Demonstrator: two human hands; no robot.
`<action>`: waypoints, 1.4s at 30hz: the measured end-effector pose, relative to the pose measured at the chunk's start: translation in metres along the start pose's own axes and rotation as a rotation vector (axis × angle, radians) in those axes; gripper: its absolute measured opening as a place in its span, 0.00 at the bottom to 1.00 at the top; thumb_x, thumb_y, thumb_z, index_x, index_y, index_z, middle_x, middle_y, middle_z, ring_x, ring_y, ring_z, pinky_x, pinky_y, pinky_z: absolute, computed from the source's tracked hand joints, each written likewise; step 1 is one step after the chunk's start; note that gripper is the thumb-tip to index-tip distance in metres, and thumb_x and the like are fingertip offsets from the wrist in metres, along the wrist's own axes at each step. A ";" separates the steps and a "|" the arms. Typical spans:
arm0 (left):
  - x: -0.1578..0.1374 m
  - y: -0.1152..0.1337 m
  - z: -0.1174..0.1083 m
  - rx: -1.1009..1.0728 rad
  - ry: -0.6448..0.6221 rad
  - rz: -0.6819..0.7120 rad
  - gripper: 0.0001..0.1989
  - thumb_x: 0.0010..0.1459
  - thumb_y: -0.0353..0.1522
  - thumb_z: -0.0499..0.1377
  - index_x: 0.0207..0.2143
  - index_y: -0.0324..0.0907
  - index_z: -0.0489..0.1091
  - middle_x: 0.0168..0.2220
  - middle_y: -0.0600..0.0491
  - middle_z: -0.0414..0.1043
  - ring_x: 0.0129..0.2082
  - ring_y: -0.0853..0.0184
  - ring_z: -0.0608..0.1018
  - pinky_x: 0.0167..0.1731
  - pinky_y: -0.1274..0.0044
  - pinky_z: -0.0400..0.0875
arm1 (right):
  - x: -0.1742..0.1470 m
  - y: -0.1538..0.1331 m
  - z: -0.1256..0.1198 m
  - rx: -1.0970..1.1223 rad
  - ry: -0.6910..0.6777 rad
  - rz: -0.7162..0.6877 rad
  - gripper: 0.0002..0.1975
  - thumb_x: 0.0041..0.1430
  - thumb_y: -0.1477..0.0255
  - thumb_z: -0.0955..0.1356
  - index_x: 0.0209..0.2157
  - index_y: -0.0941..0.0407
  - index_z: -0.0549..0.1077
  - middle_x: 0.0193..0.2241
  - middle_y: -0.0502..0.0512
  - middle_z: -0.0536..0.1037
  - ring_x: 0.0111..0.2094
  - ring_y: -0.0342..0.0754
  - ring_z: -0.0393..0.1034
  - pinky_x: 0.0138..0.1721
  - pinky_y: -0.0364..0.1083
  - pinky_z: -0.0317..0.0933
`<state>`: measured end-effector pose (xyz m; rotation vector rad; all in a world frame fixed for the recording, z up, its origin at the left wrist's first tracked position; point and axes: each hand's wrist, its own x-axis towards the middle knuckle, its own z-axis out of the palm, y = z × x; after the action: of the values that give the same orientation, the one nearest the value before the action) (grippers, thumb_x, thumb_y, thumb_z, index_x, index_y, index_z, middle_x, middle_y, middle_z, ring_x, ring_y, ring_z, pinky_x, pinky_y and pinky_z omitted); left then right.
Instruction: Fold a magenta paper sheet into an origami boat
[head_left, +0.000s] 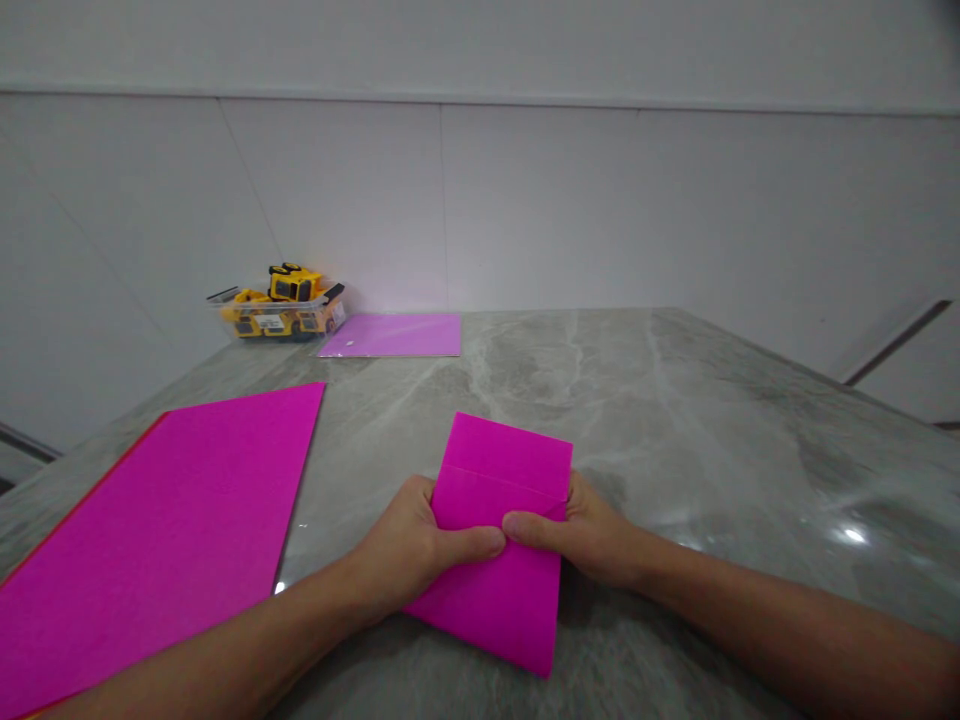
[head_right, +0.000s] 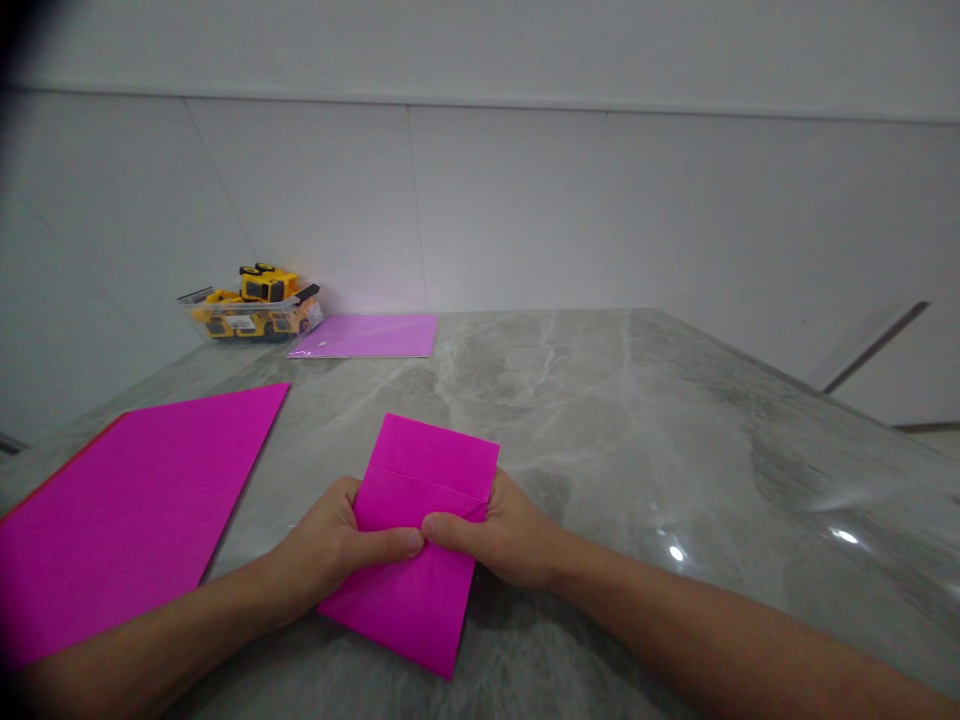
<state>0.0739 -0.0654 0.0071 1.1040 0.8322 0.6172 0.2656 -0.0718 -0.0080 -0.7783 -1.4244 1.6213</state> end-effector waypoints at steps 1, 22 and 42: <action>0.000 0.000 -0.001 -0.004 -0.018 -0.003 0.15 0.44 0.36 0.71 0.33 0.37 0.78 0.29 0.50 0.79 0.26 0.67 0.77 0.29 0.77 0.71 | -0.001 0.000 -0.001 -0.001 0.007 0.001 0.18 0.52 0.61 0.73 0.41 0.56 0.73 0.35 0.53 0.77 0.34 0.46 0.70 0.36 0.45 0.66; 0.002 0.004 0.002 -0.072 -0.036 -0.049 0.15 0.40 0.33 0.70 0.32 0.35 0.77 0.27 0.49 0.78 0.27 0.65 0.77 0.31 0.76 0.70 | -0.002 0.003 -0.002 -0.023 0.069 -0.023 0.19 0.50 0.59 0.73 0.39 0.56 0.71 0.32 0.53 0.75 0.32 0.47 0.69 0.35 0.46 0.65; 0.008 -0.006 -0.005 -0.089 -0.026 -0.001 0.13 0.43 0.35 0.68 0.29 0.33 0.79 0.23 0.49 0.77 0.24 0.67 0.75 0.28 0.78 0.68 | 0.002 0.003 -0.007 0.128 0.078 0.031 0.18 0.47 0.66 0.75 0.39 0.58 0.71 0.32 0.54 0.77 0.32 0.47 0.70 0.35 0.47 0.64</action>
<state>0.0746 -0.0590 -0.0018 1.0283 0.7758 0.6327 0.2699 -0.0663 -0.0124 -0.7841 -1.2468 1.6698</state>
